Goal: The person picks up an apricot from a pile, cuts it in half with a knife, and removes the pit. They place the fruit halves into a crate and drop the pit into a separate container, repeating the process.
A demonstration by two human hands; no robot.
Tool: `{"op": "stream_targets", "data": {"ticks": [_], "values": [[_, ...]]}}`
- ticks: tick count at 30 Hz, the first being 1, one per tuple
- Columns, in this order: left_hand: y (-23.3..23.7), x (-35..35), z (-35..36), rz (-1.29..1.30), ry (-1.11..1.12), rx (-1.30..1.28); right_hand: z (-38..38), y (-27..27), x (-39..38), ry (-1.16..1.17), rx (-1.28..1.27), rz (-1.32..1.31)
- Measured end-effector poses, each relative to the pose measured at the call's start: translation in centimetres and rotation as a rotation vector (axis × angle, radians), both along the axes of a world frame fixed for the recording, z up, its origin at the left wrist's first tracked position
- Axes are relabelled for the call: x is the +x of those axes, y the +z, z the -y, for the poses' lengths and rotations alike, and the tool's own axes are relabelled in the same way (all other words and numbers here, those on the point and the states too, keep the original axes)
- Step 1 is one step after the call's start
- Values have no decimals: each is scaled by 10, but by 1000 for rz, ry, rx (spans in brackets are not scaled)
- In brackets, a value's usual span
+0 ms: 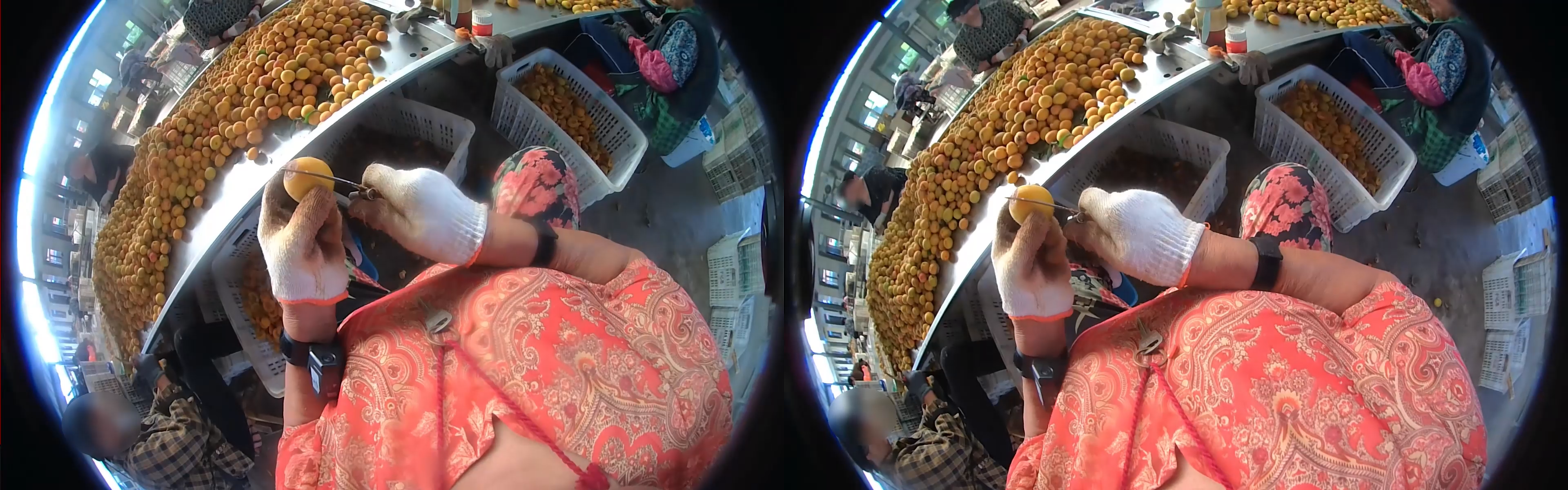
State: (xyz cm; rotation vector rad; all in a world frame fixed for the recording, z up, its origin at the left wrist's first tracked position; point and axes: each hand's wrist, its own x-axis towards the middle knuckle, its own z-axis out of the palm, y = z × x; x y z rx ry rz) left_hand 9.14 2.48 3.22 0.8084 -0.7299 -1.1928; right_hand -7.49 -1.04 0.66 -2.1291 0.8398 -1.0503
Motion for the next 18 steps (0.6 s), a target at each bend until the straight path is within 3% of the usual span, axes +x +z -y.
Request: {"op": "stream_targets", "data": {"ticks": [9, 14, 18], "values": [[15, -13, -5, 109, 24, 16, -7, 3, 1, -77, -40, 11], [21, -16, -2, 184, 8, -121, -9, -1, 8, -84, -44, 31], [-4, -13, 9, 108, -84, -145, -6, -6, 13, -102, -24, -39]]}}
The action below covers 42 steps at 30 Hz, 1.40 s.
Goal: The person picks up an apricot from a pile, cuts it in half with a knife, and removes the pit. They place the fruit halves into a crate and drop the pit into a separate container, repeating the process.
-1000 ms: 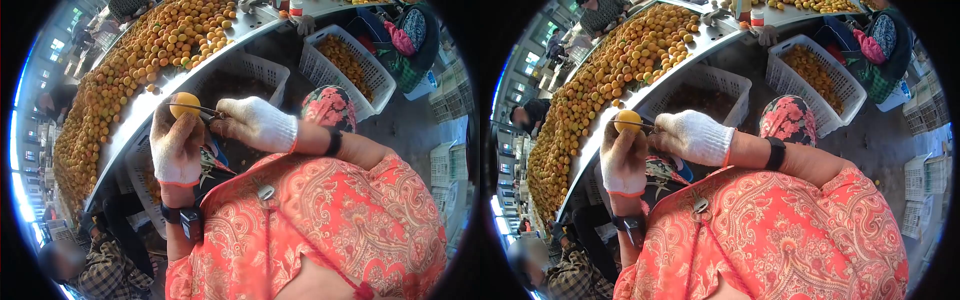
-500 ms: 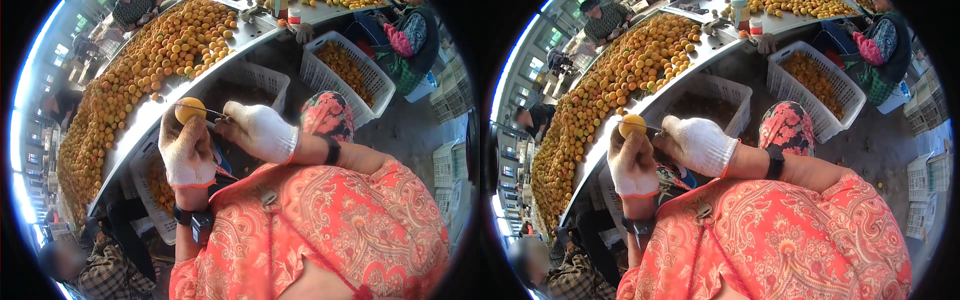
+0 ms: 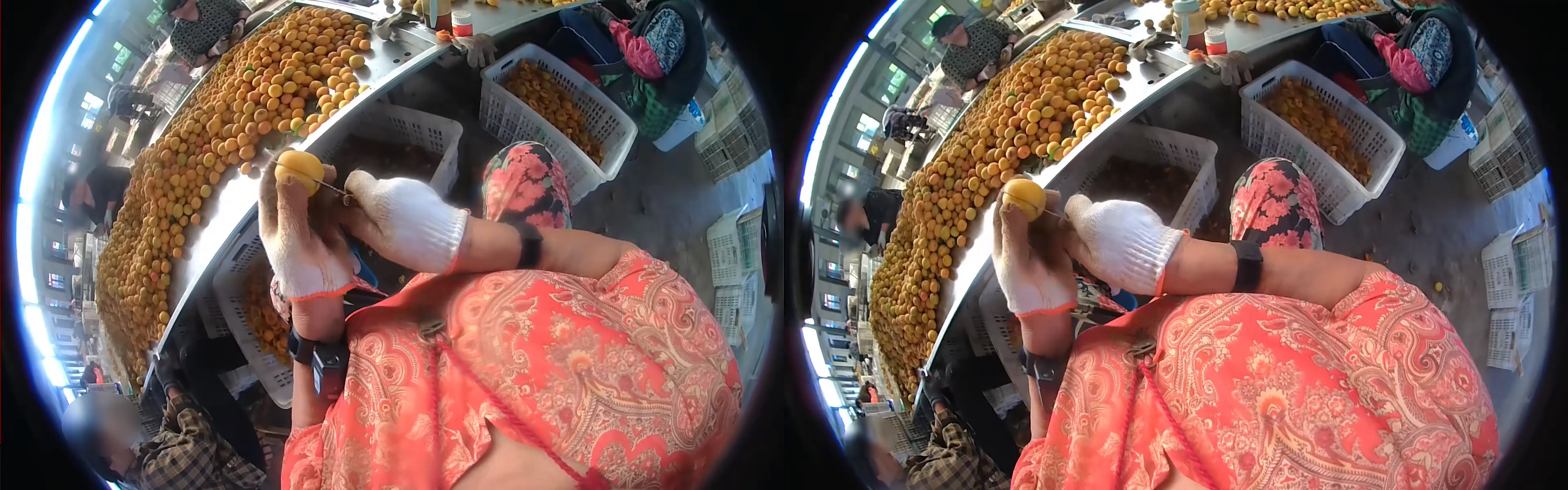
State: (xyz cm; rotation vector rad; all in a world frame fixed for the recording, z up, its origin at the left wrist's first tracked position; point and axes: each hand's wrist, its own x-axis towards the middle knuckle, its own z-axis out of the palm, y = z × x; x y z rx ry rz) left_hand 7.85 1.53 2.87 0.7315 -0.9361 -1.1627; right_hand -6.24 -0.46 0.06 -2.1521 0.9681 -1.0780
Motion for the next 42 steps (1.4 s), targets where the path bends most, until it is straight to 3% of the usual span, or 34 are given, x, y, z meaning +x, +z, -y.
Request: {"op": "stream_targets", "data": {"ticks": [2, 4, 6, 9, 11, 14, 15, 17, 19, 20, 23, 24, 26, 30, 32, 34, 36, 39, 42], "values": [[-16, -1, 6, -32, 62, 46, -2, 2, 1, -31, 25, 22], [-17, -2, 8, -308, -149, 174, 1, 4, 1, -33, 92, 6], [-15, -6, 10, -303, -101, 202, 5, 3, 1, -30, 154, -11], [-12, -9, 12, -215, -91, 148, 9, -5, -3, -58, 91, 30], [-6, -13, 10, 89, 4, 47, 11, -7, -7, -68, 49, -8], [-10, -15, 14, 77, 11, 63, 9, -4, -9, -59, -27, -10], [-10, -12, 18, -136, -94, 180, 10, -6, -8, -62, -25, -11], [-8, -19, 17, -245, -101, 224, 15, -8, -6, -115, -19, -188], [-6, -27, 15, -462, -112, 324, 14, -5, -10, -113, -35, -111], [-5, -25, 15, -458, -118, 327, 12, -3, -11, -105, -44, -38], [5, -16, 9, 83, -38, 191, 17, -10, -9, -67, -37, 148], [6, -18, 10, 88, -41, 187, 16, -10, -11, -70, -41, 152], [4, -25, 15, 333, 110, -56, 13, -6, -17, -63, -24, 46], [-24, -9, 30, 304, -3, 33, 12, -7, -16, -62, 18, 43], [-24, -26, 27, 174, -21, 110, 12, -4, -17, -116, -61, -149], [-16, -42, 27, -166, 160, 399, 13, -6, -15, -136, 25, -82], [-20, -32, 29, -40, 149, 399, 14, -7, -15, -154, 109, -15], [-31, -20, 34, 125, 61, 99, 14, -9, -16, -109, 101, 93], [-36, -20, 33, -16, 6, 154, 16, -15, -13, -65, 117, 85]]}}
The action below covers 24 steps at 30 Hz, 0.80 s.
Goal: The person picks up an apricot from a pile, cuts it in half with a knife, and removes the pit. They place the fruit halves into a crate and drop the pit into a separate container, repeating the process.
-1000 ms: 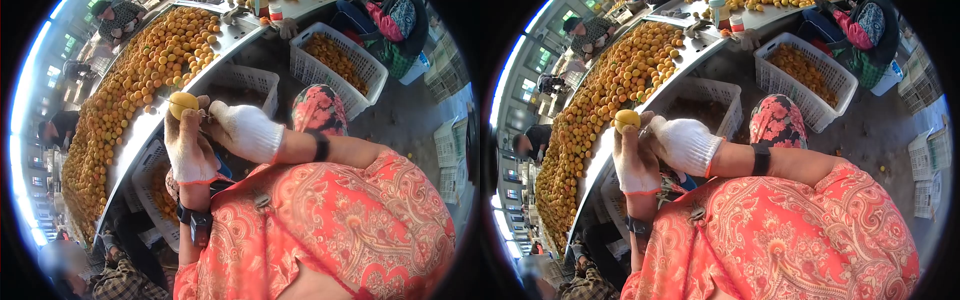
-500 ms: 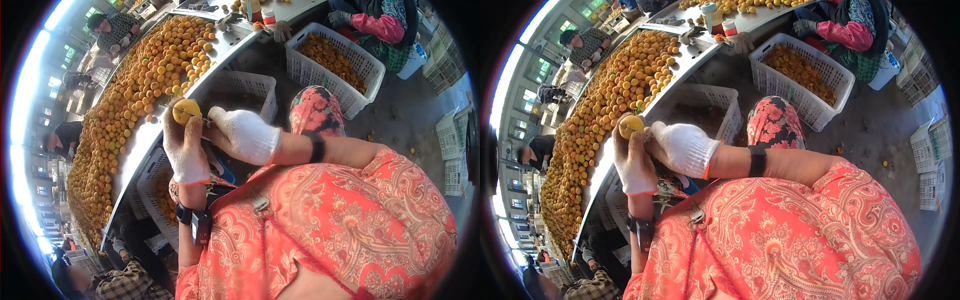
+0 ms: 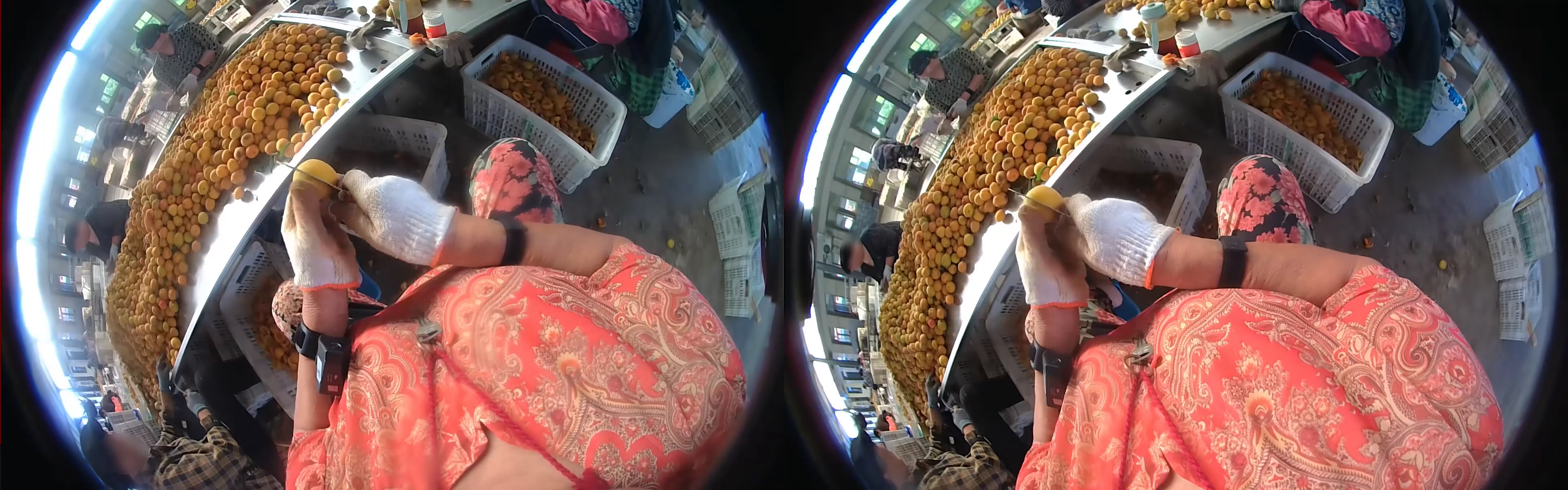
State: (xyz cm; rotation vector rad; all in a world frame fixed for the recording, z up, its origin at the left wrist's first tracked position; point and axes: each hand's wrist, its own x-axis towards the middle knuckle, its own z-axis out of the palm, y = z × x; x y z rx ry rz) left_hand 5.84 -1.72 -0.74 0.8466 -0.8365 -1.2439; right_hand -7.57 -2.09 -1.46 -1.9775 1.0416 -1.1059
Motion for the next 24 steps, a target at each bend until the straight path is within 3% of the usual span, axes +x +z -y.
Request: {"op": "stream_targets", "data": {"ticks": [4, 9, 11, 14, 18, 24], "values": [[4, 0, 0, -323, -75, 236, -1, 1, 2, -71, -21, -142], [1, 0, 9, -388, -95, 242, 8, -8, 6, -78, -46, -119], [-2, 4, 10, -233, -42, 165, 9, -10, 5, -33, -12, -10], [-20, 15, 19, -215, -72, 90, 11, -14, 1, -36, 39, -110], [-10, 4, 12, -453, 23, 299, 13, -16, 4, -31, 30, -77], [-8, 6, 16, -481, -38, 375, 12, -6, 7, -30, 64, -152]]}}
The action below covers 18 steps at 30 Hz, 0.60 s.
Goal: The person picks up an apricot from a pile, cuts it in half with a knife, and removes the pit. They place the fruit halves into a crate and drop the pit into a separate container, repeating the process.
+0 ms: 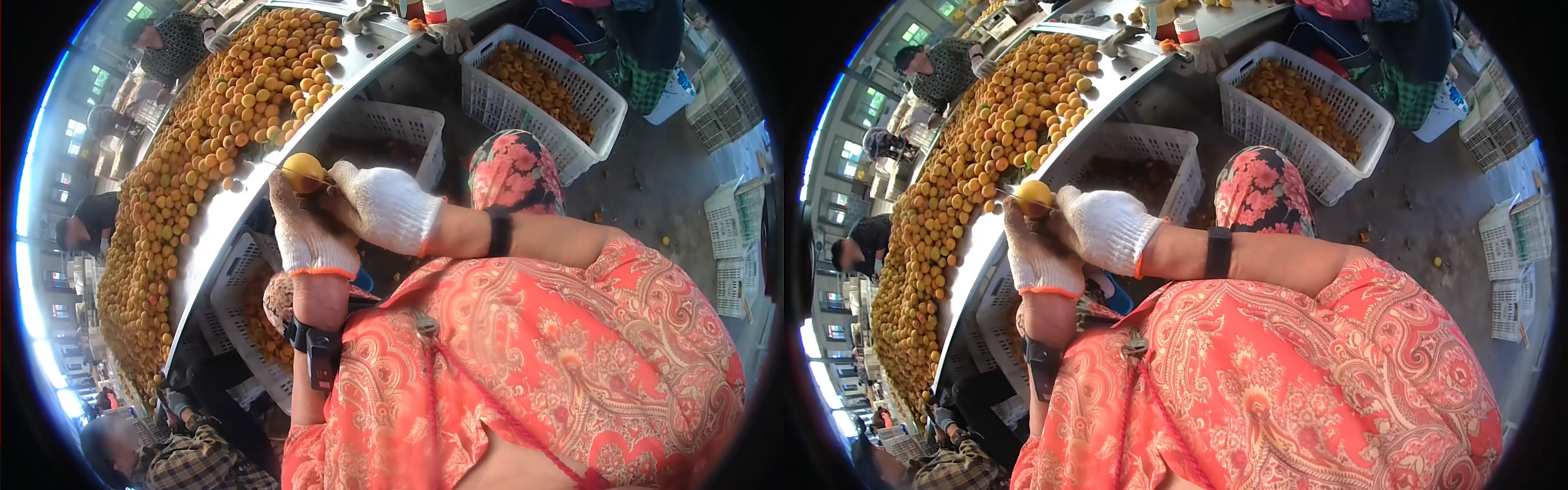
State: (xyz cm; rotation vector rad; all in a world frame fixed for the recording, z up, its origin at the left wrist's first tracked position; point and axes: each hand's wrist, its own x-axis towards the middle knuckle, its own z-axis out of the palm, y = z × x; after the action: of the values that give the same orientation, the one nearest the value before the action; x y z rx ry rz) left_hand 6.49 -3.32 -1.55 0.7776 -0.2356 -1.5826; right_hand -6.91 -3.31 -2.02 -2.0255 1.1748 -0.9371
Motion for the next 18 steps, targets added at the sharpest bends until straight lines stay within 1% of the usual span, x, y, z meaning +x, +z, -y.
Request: {"op": "stream_targets", "data": {"ticks": [3, 4, 5, 7, 9, 11, 13, 15, 17, 18], "values": [[12, -6, -7, 64, 47, -10, -1, -2, 0, 37, 33, 48], [11, -4, -8, 65, 48, -9, -2, -6, -1, 70, -26, 191], [8, 0, -6, 83, 43, -83, -3, -6, -2, 101, -87, 332], [2, 8, -5, 68, 7, -216, -6, 0, -8, 102, -56, 312], [-1, 9, -8, 77, -13, -221, -10, 4, -11, 101, -28, 293], [1, 7, -11, 89, -34, -232, -13, 7, -13, 109, -15, 221], [4, 2, -16, 69, 4, -157, -14, 4, -13, 119, -49, 235], [8, -1, -20, 105, 15, -164, -16, 4, -14, 130, -80, 249], [12, -2, -25, 142, 27, -170, -18, 5, -15, 139, -51, 235], [14, -2, -28, 142, -14, -205, -18, 7, -16, 140, -53, 236]]}}
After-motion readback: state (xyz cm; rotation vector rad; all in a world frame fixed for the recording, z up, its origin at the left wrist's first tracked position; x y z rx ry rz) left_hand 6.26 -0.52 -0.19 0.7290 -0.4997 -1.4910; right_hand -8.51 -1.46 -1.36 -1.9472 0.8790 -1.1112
